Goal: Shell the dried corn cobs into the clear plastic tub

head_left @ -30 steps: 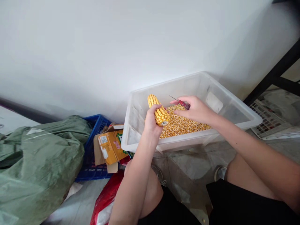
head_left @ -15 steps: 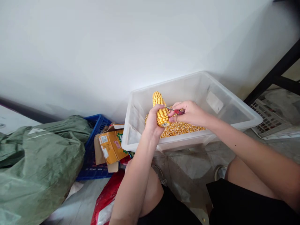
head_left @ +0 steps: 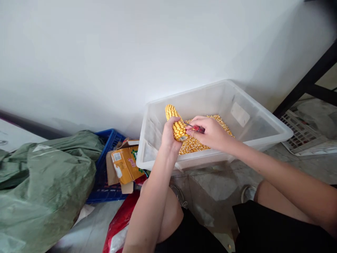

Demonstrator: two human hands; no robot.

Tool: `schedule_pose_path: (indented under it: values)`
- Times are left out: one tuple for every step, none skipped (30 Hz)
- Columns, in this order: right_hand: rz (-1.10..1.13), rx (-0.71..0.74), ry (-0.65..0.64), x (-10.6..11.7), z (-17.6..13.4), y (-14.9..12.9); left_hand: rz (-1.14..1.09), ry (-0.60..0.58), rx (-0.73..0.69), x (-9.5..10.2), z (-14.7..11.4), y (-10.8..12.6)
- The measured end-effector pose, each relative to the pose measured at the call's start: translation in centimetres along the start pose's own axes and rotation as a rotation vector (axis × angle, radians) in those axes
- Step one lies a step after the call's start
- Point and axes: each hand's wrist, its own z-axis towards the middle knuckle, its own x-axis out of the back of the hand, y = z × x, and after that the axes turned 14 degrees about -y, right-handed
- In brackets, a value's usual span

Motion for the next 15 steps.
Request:
schedule_pose_path:
  values:
    - [0.001, -0.012, -0.040, 0.5, -0.1, 0.0, -0.003, 0.004, -0.003, 0.0, 0.0, 0.0]
    - [-0.010, -0.031, -0.087, 1.2, -0.2, -0.1, -0.006, 0.003, 0.001, 0.1, 0.0, 0.1]
    - [-0.037, -0.056, -0.138, 1.9, -0.4, -0.2, -0.005, 0.003, 0.002, 0.2, 0.1, 0.1]
    - [-0.074, -0.085, -0.186, 2.5, -0.6, -0.4, 0.001, 0.014, -0.008, 0.3, 0.1, 0.1]
    - [-0.114, -0.111, -0.227, 3.1, -0.8, -0.5, 0.009, 0.028, -0.020, 0.4, 0.2, 0.2]
    - [-0.152, -0.130, -0.258, 3.6, -1.0, -0.6, 0.017, 0.043, -0.031, 0.4, 0.2, 0.2]
    - [-0.185, -0.141, -0.277, 3.9, -1.2, -0.7, 0.025, 0.055, -0.040, 0.5, 0.2, 0.2]
    - [-0.214, -0.144, -0.286, 4.0, -1.4, -0.8, 0.031, 0.062, -0.047, 0.5, 0.2, 0.2]
    - [-0.237, -0.143, -0.290, 4.0, -1.5, -0.8, 0.034, 0.063, -0.051, 0.5, 0.2, 0.2]
    - [-0.254, -0.140, -0.293, 3.8, -1.6, -0.8, 0.034, 0.062, -0.054, 0.4, 0.2, 0.2]
    - [-0.266, -0.138, -0.295, 3.6, -1.6, -0.8, 0.033, 0.058, -0.057, 0.3, 0.1, 0.1]
    - [-0.277, -0.135, -0.296, 3.4, -1.5, -0.8, 0.032, 0.054, -0.059, 0.2, 0.1, 0.1]
    - [-0.289, -0.133, -0.297, 3.2, -1.5, -0.8, 0.030, 0.050, -0.059, 0.1, 0.0, 0.1]
    - [-0.298, -0.131, -0.300, 3.1, -1.5, -0.9, 0.027, 0.048, -0.059, 0.0, 0.0, 0.0]
    - [-0.304, -0.132, -0.304, 3.0, -1.5, -0.9, 0.018, 0.051, -0.057, 0.0, 0.0, 0.0]
